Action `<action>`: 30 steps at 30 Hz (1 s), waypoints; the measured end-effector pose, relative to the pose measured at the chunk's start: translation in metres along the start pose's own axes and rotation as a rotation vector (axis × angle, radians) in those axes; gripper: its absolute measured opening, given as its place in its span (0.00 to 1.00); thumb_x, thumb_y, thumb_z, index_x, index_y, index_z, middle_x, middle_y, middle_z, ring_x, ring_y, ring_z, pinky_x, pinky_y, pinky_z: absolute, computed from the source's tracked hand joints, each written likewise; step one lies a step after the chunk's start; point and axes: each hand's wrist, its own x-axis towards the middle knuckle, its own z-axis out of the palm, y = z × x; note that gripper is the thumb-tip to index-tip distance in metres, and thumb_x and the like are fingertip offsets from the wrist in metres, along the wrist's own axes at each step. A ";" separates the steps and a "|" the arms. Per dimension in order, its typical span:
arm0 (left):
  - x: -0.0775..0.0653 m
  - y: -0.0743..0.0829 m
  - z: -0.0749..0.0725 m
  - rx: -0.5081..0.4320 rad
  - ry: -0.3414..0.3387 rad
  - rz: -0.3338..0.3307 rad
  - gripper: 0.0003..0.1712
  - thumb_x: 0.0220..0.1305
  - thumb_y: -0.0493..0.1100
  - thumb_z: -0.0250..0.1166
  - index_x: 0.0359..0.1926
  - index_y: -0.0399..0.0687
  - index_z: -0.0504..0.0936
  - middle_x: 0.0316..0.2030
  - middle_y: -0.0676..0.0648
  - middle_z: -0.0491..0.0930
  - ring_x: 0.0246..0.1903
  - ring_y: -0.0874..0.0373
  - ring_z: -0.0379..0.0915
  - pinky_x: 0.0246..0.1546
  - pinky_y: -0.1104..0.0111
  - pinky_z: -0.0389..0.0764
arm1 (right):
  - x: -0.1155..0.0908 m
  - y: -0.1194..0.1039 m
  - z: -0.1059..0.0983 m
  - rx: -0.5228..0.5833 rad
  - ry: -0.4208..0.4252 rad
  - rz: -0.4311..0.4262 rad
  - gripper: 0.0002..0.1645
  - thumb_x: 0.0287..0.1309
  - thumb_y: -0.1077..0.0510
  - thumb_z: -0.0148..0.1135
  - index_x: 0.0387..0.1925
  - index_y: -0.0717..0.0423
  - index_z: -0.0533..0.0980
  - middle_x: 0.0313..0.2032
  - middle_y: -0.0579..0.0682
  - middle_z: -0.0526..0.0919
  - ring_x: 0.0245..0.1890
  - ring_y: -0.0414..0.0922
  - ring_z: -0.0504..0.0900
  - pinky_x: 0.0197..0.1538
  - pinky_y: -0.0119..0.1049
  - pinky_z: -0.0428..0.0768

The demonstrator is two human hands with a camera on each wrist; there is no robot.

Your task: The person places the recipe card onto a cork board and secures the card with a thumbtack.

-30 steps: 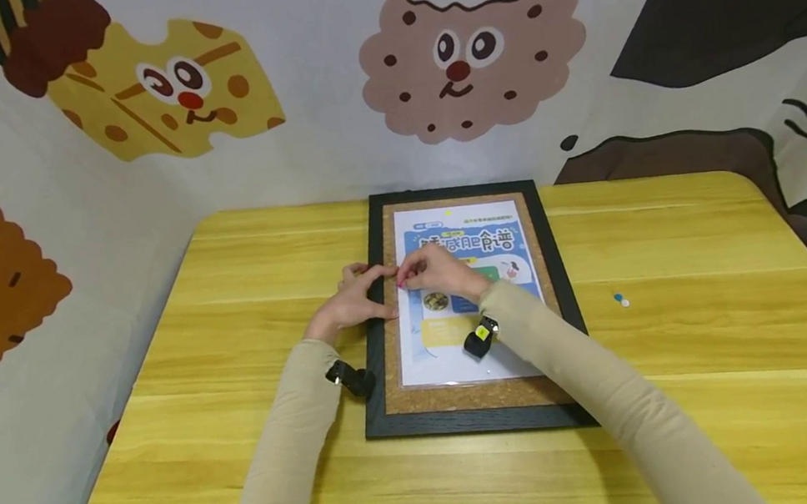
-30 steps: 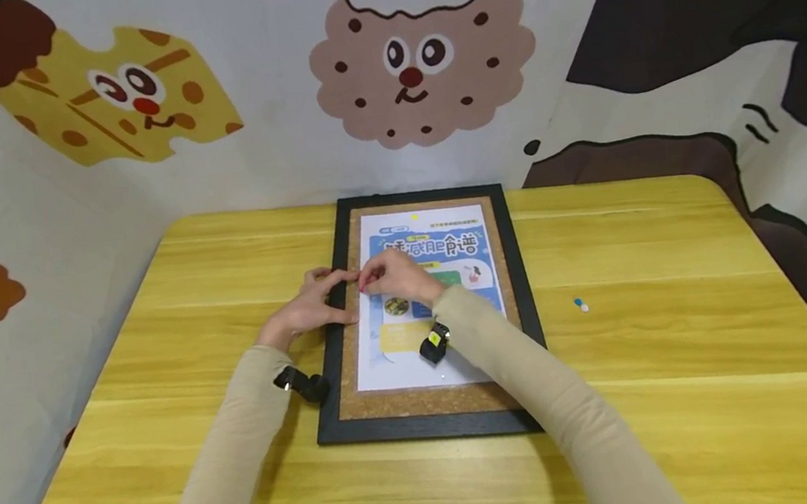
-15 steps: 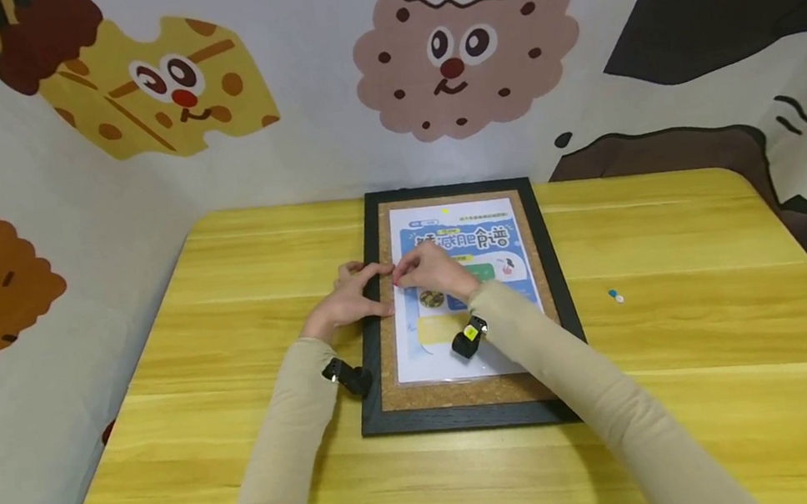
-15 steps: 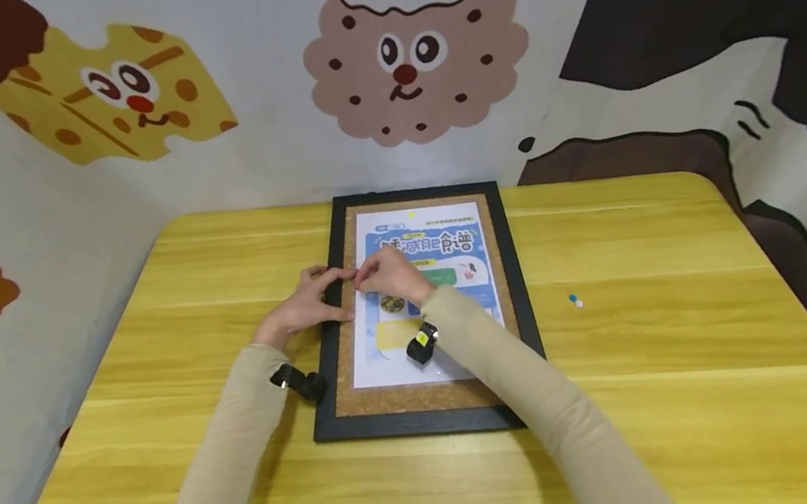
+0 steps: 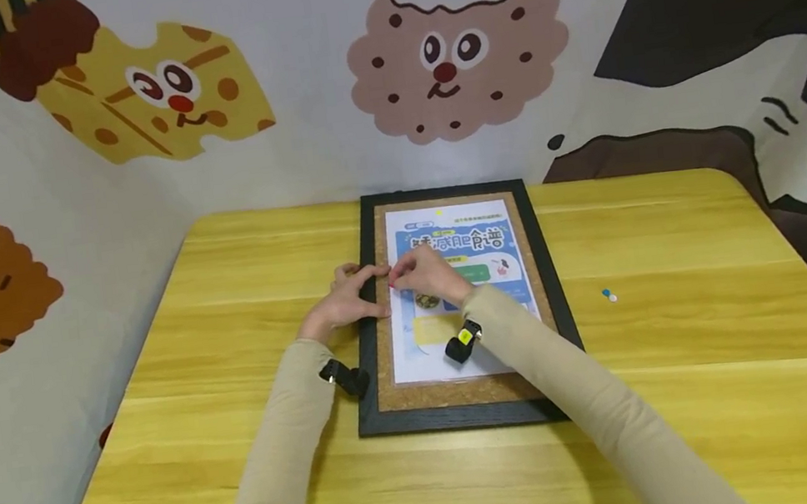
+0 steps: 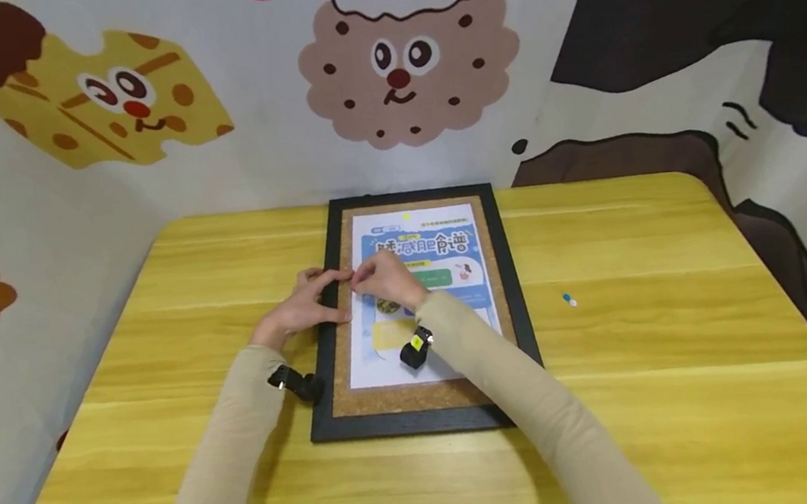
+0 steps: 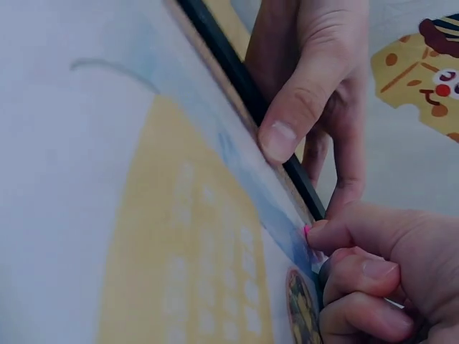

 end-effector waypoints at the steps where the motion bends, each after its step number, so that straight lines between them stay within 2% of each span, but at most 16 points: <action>1: 0.000 0.000 0.001 0.001 -0.002 -0.001 0.40 0.57 0.43 0.71 0.70 0.53 0.65 0.71 0.33 0.32 0.68 0.33 0.35 0.60 0.35 0.49 | -0.001 0.000 0.001 -0.001 -0.001 0.001 0.06 0.57 0.61 0.66 0.37 0.56 0.85 0.38 0.49 0.83 0.33 0.44 0.77 0.36 0.34 0.74; 8: 0.000 -0.003 0.001 -0.036 -0.011 0.025 0.40 0.58 0.41 0.70 0.70 0.53 0.64 0.71 0.35 0.31 0.68 0.33 0.32 0.60 0.37 0.49 | -0.010 -0.002 0.003 -0.038 0.002 -0.038 0.06 0.58 0.63 0.65 0.36 0.59 0.84 0.34 0.49 0.83 0.33 0.44 0.78 0.37 0.35 0.75; 13: 0.000 -0.003 -0.001 -0.035 -0.003 0.028 0.41 0.57 0.41 0.71 0.70 0.52 0.64 0.71 0.34 0.31 0.68 0.34 0.33 0.60 0.38 0.49 | -0.018 -0.002 -0.002 -0.009 0.007 -0.015 0.06 0.58 0.60 0.66 0.36 0.58 0.84 0.33 0.49 0.82 0.33 0.45 0.77 0.36 0.36 0.74; 17: 0.000 -0.002 -0.001 -0.024 0.003 0.015 0.41 0.57 0.41 0.71 0.70 0.53 0.65 0.70 0.34 0.32 0.67 0.33 0.33 0.61 0.38 0.48 | -0.025 0.000 -0.009 0.024 -0.037 -0.013 0.07 0.58 0.59 0.66 0.37 0.57 0.84 0.34 0.49 0.82 0.34 0.45 0.77 0.38 0.36 0.74; 24: -0.001 -0.001 0.000 -0.003 0.001 -0.009 0.41 0.57 0.43 0.71 0.70 0.55 0.64 0.71 0.34 0.33 0.68 0.32 0.34 0.61 0.38 0.49 | -0.043 0.008 -0.022 0.044 -0.172 -0.043 0.09 0.57 0.63 0.65 0.40 0.60 0.84 0.36 0.50 0.83 0.35 0.45 0.78 0.41 0.37 0.75; 30: -0.002 0.001 -0.001 -0.006 0.008 -0.003 0.41 0.57 0.44 0.71 0.70 0.55 0.64 0.71 0.35 0.33 0.68 0.33 0.35 0.61 0.38 0.50 | -0.060 0.015 -0.034 0.082 -0.215 -0.050 0.10 0.56 0.64 0.65 0.41 0.61 0.83 0.36 0.50 0.83 0.36 0.46 0.78 0.43 0.39 0.74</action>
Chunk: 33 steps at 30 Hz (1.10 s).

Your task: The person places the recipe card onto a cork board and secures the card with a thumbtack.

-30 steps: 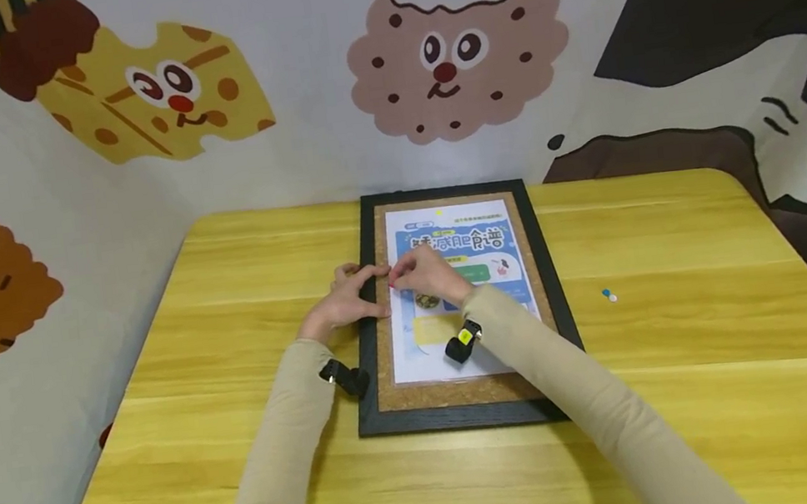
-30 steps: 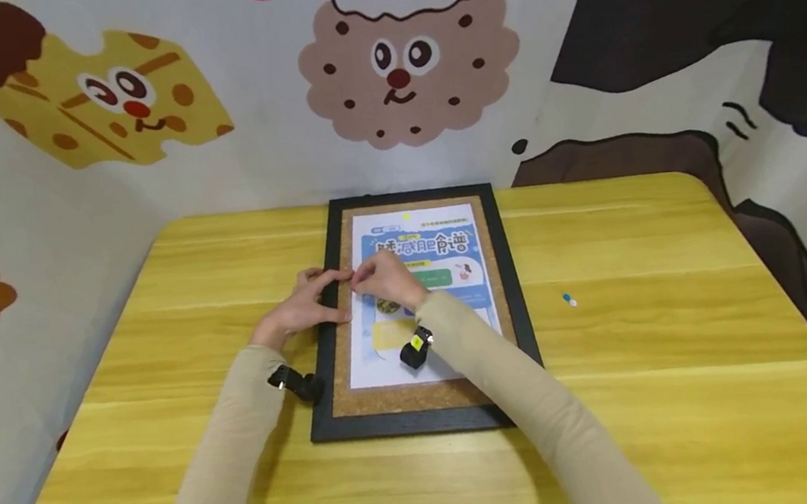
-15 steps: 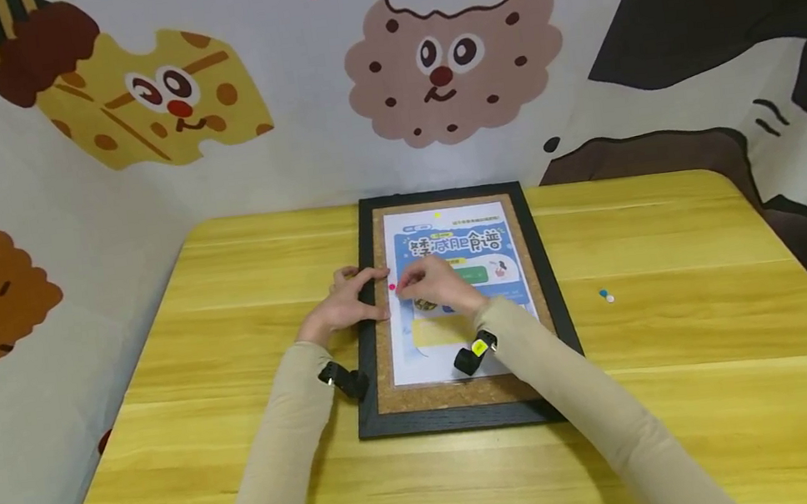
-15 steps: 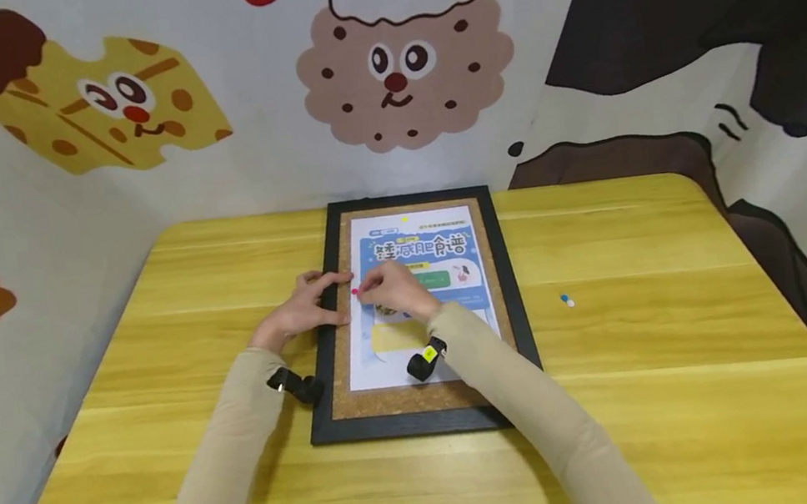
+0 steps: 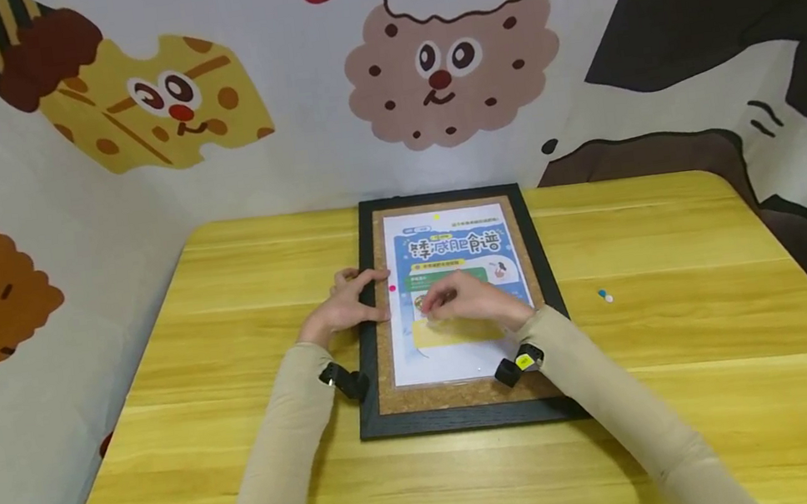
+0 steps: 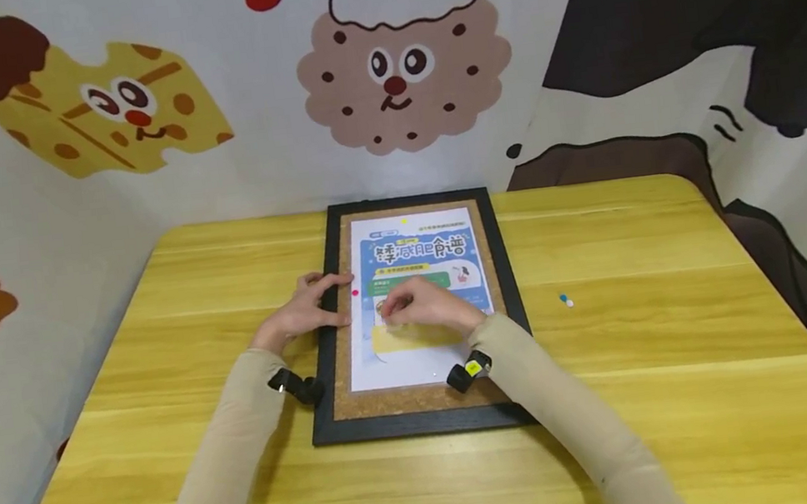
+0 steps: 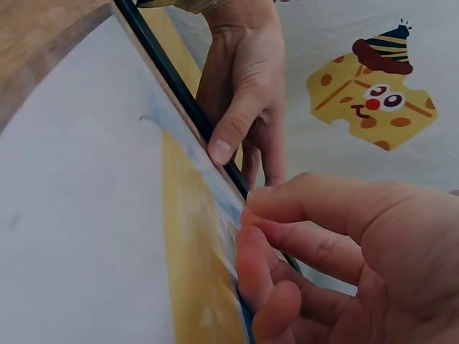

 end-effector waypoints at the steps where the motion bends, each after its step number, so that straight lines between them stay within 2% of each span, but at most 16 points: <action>1: 0.000 0.000 0.000 -0.001 0.000 0.002 0.41 0.57 0.44 0.71 0.70 0.54 0.64 0.71 0.34 0.33 0.68 0.33 0.35 0.61 0.38 0.50 | -0.003 0.001 -0.002 0.000 -0.003 -0.010 0.10 0.56 0.64 0.65 0.41 0.62 0.83 0.36 0.50 0.83 0.37 0.47 0.78 0.43 0.40 0.74; 7: 0.001 0.000 0.001 -0.022 -0.006 0.010 0.41 0.57 0.43 0.71 0.70 0.53 0.64 0.71 0.35 0.32 0.68 0.35 0.34 0.62 0.40 0.49 | -0.022 0.012 -0.013 -0.065 0.002 -0.091 0.10 0.55 0.65 0.64 0.41 0.62 0.83 0.35 0.50 0.83 0.36 0.47 0.79 0.43 0.42 0.76; 14: 0.002 -0.002 0.001 -0.029 -0.006 0.015 0.41 0.57 0.42 0.71 0.70 0.53 0.64 0.71 0.35 0.32 0.68 0.35 0.34 0.62 0.41 0.49 | -0.040 0.018 -0.021 -0.110 0.024 -0.111 0.11 0.57 0.63 0.65 0.42 0.62 0.82 0.36 0.50 0.84 0.35 0.46 0.79 0.40 0.39 0.76; 21: 0.002 -0.002 0.001 -0.033 -0.014 0.009 0.41 0.57 0.42 0.71 0.71 0.54 0.64 0.71 0.35 0.31 0.68 0.36 0.34 0.62 0.41 0.49 | -0.052 0.026 -0.028 -0.097 0.057 -0.062 0.11 0.57 0.62 0.65 0.42 0.60 0.82 0.35 0.49 0.83 0.29 0.47 0.75 0.28 0.35 0.73; 26: 0.001 -0.002 0.000 -0.034 -0.008 0.013 0.41 0.57 0.41 0.71 0.70 0.52 0.64 0.71 0.34 0.32 0.68 0.36 0.34 0.63 0.41 0.49 | -0.059 0.032 -0.032 -0.084 0.049 -0.042 0.10 0.58 0.62 0.66 0.42 0.60 0.82 0.35 0.50 0.82 0.30 0.48 0.75 0.29 0.36 0.75; 33: 0.001 -0.001 0.001 -0.033 -0.009 0.013 0.42 0.57 0.42 0.71 0.71 0.52 0.64 0.71 0.35 0.32 0.68 0.36 0.34 0.63 0.41 0.49 | -0.076 0.043 -0.048 -0.141 0.090 -0.069 0.11 0.57 0.65 0.65 0.43 0.64 0.81 0.36 0.52 0.82 0.33 0.47 0.74 0.36 0.35 0.74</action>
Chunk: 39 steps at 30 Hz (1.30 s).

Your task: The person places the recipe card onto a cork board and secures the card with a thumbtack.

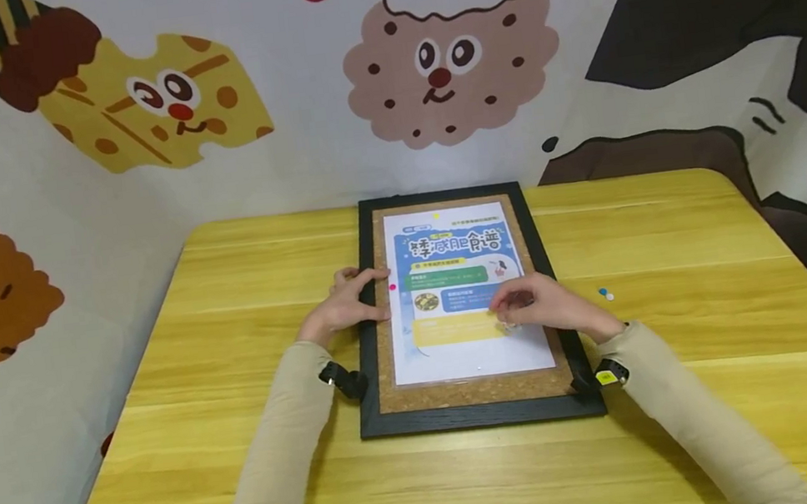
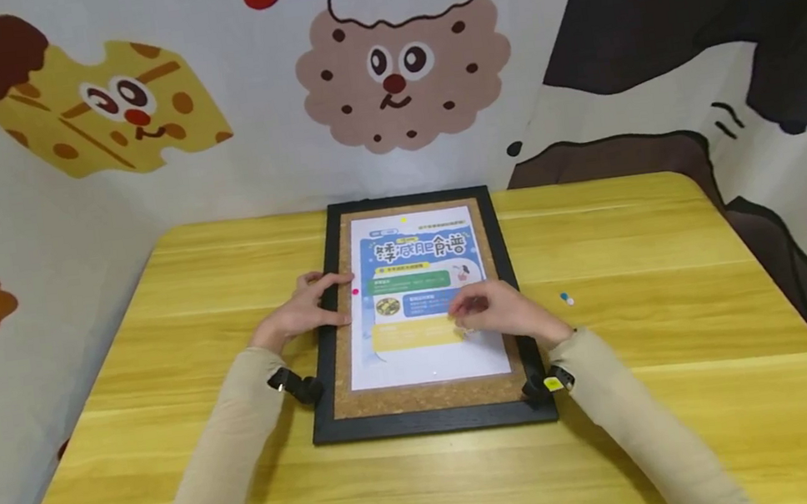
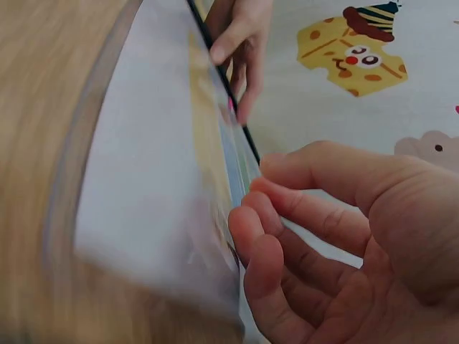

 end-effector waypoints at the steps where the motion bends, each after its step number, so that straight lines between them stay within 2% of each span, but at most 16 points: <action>1: 0.001 0.001 0.001 0.001 -0.005 0.004 0.41 0.57 0.42 0.71 0.71 0.52 0.64 0.71 0.35 0.31 0.68 0.35 0.34 0.62 0.41 0.49 | -0.005 0.003 -0.005 -0.008 0.007 0.002 0.11 0.58 0.65 0.65 0.43 0.65 0.81 0.36 0.52 0.82 0.33 0.47 0.74 0.36 0.34 0.74; 5: 0.003 0.001 0.003 -0.011 -0.006 0.001 0.41 0.57 0.41 0.71 0.70 0.52 0.64 0.71 0.35 0.31 0.68 0.35 0.33 0.63 0.41 0.49 | -0.022 0.014 -0.023 -0.034 0.040 0.010 0.10 0.57 0.67 0.65 0.42 0.65 0.81 0.35 0.52 0.81 0.33 0.48 0.75 0.35 0.33 0.75; 12: 0.002 -0.001 0.001 -0.014 -0.001 0.000 0.42 0.57 0.40 0.71 0.70 0.52 0.64 0.71 0.35 0.31 0.68 0.36 0.33 0.63 0.41 0.48 | -0.040 0.028 -0.046 -0.107 0.125 0.023 0.09 0.59 0.65 0.65 0.42 0.64 0.81 0.35 0.51 0.82 0.36 0.48 0.78 0.40 0.36 0.77; 17: 0.002 0.000 0.001 -0.008 -0.003 -0.005 0.42 0.57 0.40 0.71 0.71 0.53 0.64 0.71 0.35 0.30 0.68 0.36 0.33 0.62 0.40 0.49 | -0.055 0.042 -0.059 -0.081 0.166 0.030 0.11 0.61 0.65 0.63 0.44 0.65 0.80 0.37 0.54 0.83 0.36 0.47 0.79 0.37 0.33 0.77; 22: 0.002 0.000 0.000 0.005 -0.001 -0.008 0.42 0.57 0.40 0.71 0.71 0.52 0.64 0.71 0.34 0.30 0.68 0.35 0.33 0.62 0.39 0.49 | -0.065 0.053 -0.067 -0.062 0.229 0.022 0.12 0.61 0.66 0.62 0.46 0.67 0.79 0.40 0.59 0.83 0.37 0.45 0.79 0.34 0.33 0.77; 26: 0.002 0.000 0.000 0.025 -0.001 -0.008 0.42 0.57 0.40 0.71 0.71 0.52 0.63 0.71 0.34 0.31 0.67 0.34 0.34 0.62 0.40 0.49 | -0.070 0.060 -0.072 -0.062 0.256 0.057 0.12 0.61 0.66 0.61 0.46 0.67 0.79 0.39 0.61 0.83 0.36 0.44 0.80 0.32 0.35 0.78; 39: 0.002 -0.001 -0.001 0.023 0.001 -0.003 0.42 0.56 0.41 0.71 0.71 0.52 0.64 0.71 0.34 0.32 0.67 0.34 0.35 0.62 0.40 0.49 | -0.082 0.067 -0.082 -0.146 0.361 0.129 0.12 0.64 0.63 0.60 0.46 0.66 0.79 0.40 0.61 0.82 0.34 0.42 0.79 0.30 0.33 0.74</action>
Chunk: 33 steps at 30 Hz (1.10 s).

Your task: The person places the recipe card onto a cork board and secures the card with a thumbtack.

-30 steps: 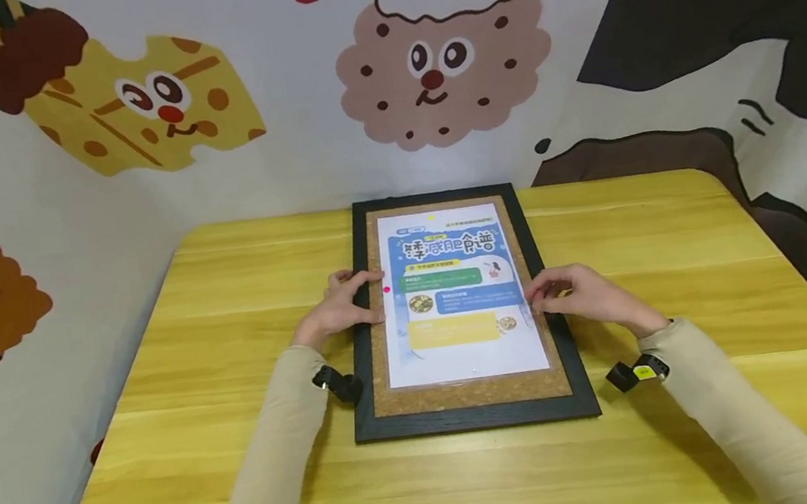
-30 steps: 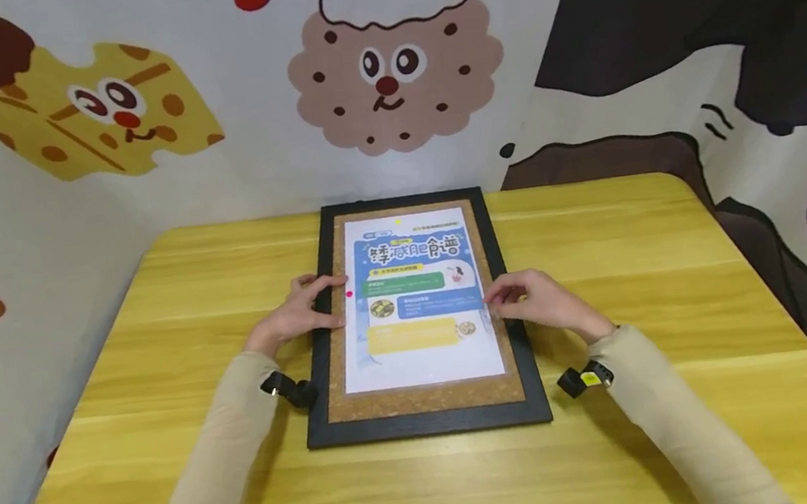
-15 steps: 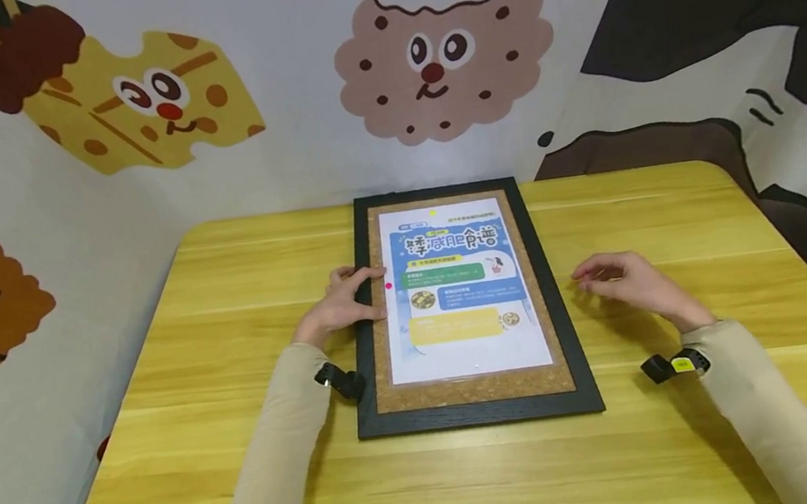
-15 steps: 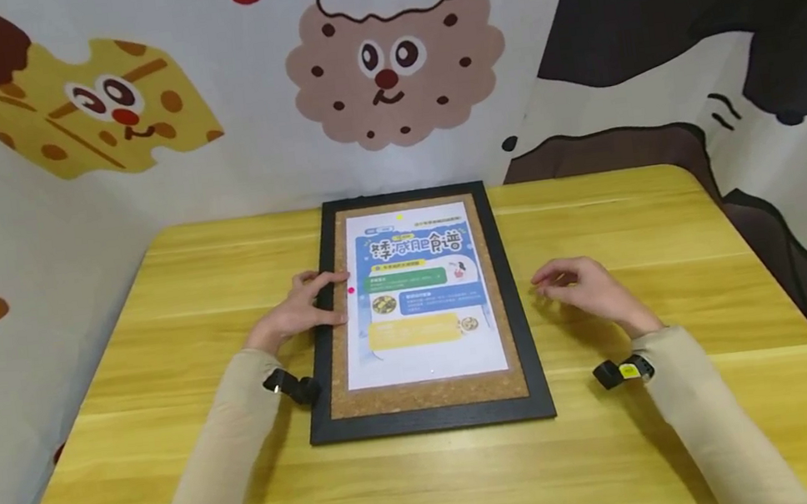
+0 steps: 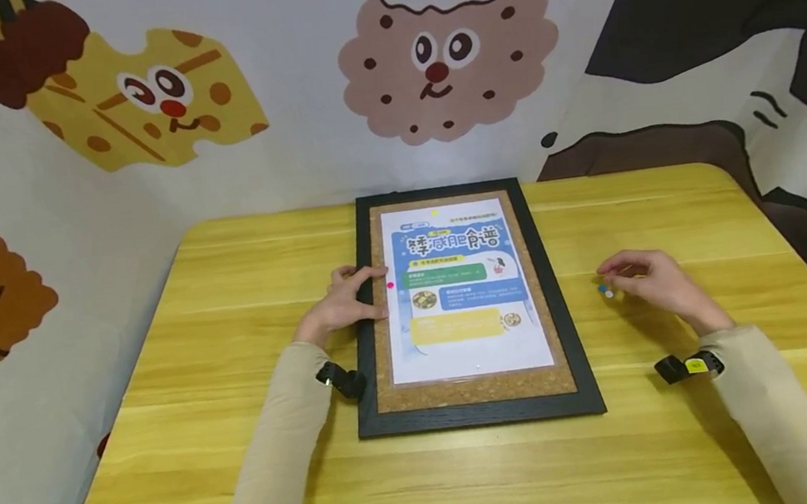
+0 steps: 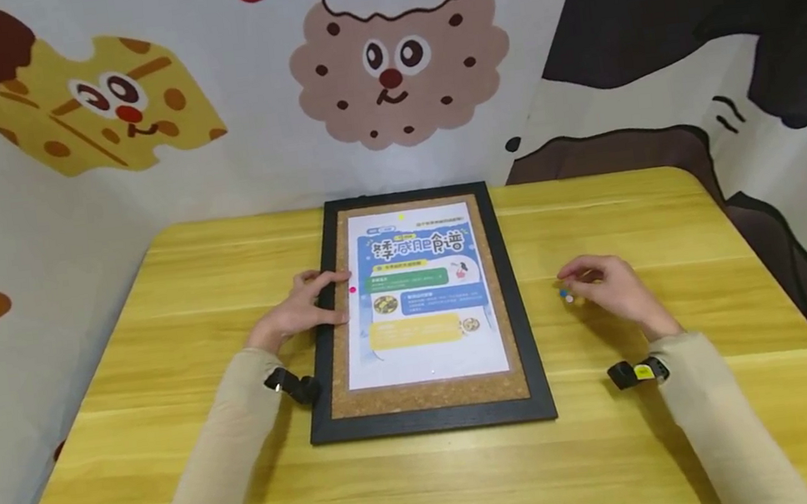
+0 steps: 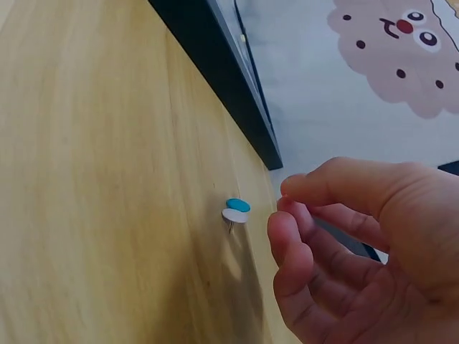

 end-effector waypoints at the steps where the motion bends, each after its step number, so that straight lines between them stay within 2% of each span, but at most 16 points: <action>1: 0.000 0.000 0.000 -0.005 0.000 -0.004 0.42 0.56 0.40 0.71 0.71 0.52 0.64 0.71 0.34 0.32 0.67 0.35 0.35 0.62 0.40 0.50 | 0.000 0.002 0.000 0.001 0.003 0.000 0.12 0.65 0.63 0.59 0.46 0.66 0.79 0.40 0.62 0.82 0.34 0.42 0.78 0.29 0.33 0.74; 6: 0.000 0.001 0.000 -0.016 0.003 -0.005 0.42 0.57 0.40 0.71 0.71 0.52 0.64 0.71 0.34 0.31 0.68 0.35 0.34 0.62 0.40 0.50 | 0.001 0.008 0.003 0.038 0.010 -0.011 0.12 0.65 0.64 0.59 0.47 0.67 0.79 0.40 0.63 0.82 0.33 0.41 0.79 0.29 0.32 0.74; 12: 0.000 -0.001 0.000 -0.018 -0.004 -0.003 0.42 0.57 0.40 0.71 0.70 0.51 0.64 0.71 0.34 0.31 0.68 0.35 0.34 0.62 0.40 0.49 | 0.000 0.012 0.004 0.061 -0.031 0.023 0.12 0.64 0.66 0.59 0.47 0.69 0.78 0.40 0.63 0.82 0.32 0.38 0.79 0.30 0.32 0.75; 21: 0.002 0.000 0.000 -0.024 0.011 -0.006 0.42 0.55 0.39 0.72 0.70 0.50 0.65 0.71 0.34 0.32 0.67 0.35 0.35 0.62 0.40 0.47 | 0.002 0.015 0.008 0.009 -0.036 0.053 0.12 0.63 0.66 0.60 0.46 0.69 0.79 0.40 0.62 0.82 0.33 0.36 0.79 0.32 0.29 0.74; 25: 0.002 0.001 0.000 -0.027 0.012 -0.012 0.42 0.55 0.39 0.72 0.70 0.51 0.65 0.71 0.35 0.32 0.67 0.35 0.35 0.63 0.40 0.47 | 0.004 0.014 0.010 0.005 -0.040 0.063 0.13 0.63 0.64 0.61 0.47 0.67 0.79 0.40 0.61 0.82 0.33 0.38 0.78 0.31 0.30 0.74; 28: 0.002 0.001 0.000 -0.027 0.011 -0.017 0.42 0.56 0.39 0.72 0.70 0.51 0.65 0.71 0.35 0.31 0.67 0.35 0.35 0.62 0.40 0.47 | 0.007 0.013 0.011 0.042 -0.026 0.041 0.15 0.64 0.64 0.60 0.50 0.67 0.78 0.39 0.62 0.81 0.32 0.40 0.77 0.29 0.31 0.73; 30: 0.002 0.001 0.000 -0.024 0.009 -0.021 0.41 0.56 0.40 0.72 0.70 0.52 0.65 0.71 0.35 0.31 0.67 0.35 0.35 0.62 0.40 0.47 | 0.006 0.004 0.011 0.070 -0.014 0.011 0.15 0.64 0.66 0.58 0.50 0.69 0.77 0.39 0.66 0.81 0.31 0.41 0.78 0.28 0.32 0.74; 33: 0.003 0.001 0.000 -0.019 0.005 -0.027 0.41 0.56 0.41 0.71 0.69 0.53 0.65 0.71 0.35 0.31 0.67 0.34 0.35 0.62 0.40 0.47 | 0.007 0.005 0.013 0.107 0.006 -0.030 0.14 0.65 0.68 0.56 0.50 0.71 0.77 0.41 0.69 0.81 0.29 0.42 0.79 0.27 0.33 0.75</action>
